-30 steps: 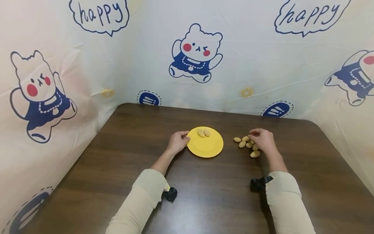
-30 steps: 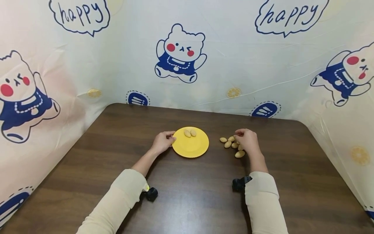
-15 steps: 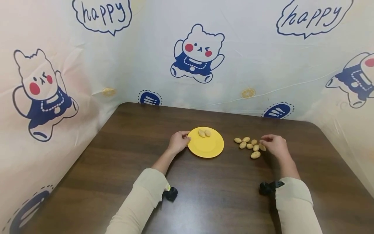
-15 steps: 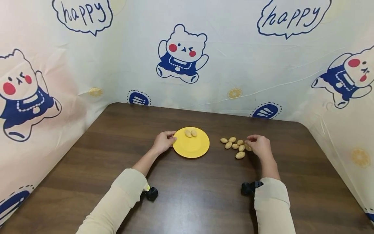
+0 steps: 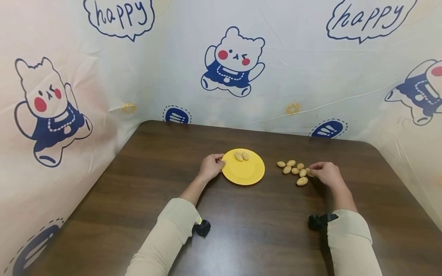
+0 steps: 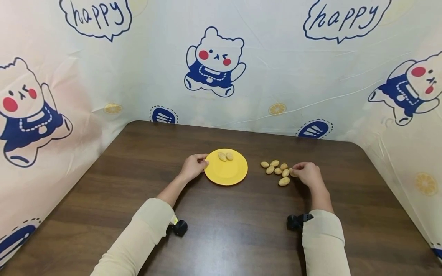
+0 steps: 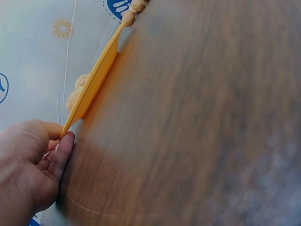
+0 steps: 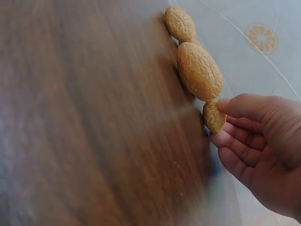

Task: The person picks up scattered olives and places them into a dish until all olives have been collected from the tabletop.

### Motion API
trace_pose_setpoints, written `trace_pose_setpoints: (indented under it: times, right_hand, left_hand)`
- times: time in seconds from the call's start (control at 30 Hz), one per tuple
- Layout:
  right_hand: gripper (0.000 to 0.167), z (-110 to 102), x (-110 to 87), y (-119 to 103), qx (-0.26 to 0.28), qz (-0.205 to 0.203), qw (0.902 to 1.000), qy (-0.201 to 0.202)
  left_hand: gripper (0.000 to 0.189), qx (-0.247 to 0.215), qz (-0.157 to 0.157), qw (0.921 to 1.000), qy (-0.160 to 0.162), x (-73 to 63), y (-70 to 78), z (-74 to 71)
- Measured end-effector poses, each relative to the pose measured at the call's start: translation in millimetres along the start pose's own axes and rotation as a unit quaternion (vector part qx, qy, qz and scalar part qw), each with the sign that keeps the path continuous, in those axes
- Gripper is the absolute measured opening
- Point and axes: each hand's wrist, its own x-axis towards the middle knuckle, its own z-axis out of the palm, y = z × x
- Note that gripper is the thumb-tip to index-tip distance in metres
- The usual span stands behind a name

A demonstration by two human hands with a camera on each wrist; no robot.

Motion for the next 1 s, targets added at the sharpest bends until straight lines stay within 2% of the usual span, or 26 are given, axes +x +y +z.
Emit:
trace_pose_setpoints:
  times: [0.37,0.6,1.0]
  right_hand:
    - [0.034,-0.1,0.0,3.0,0.014,0.003,0.9998,0.015]
    - [0.034,1.6,0.3,5.0,0.028,0.001,0.9989,0.038]
    - [0.039,4.4,3.4,-6.6,0.074,0.0,0.9956,0.058]
  left_hand:
    - [0.035,0.007,0.008,0.9999,0.003,-2.2,4.3,-2.1]
    - [0.036,0.006,0.003,1.0,0.001,0.5,-0.2,-0.2]
    - [0.036,-0.003,0.006,1.0,0.0,2.6,-2.5,0.7]
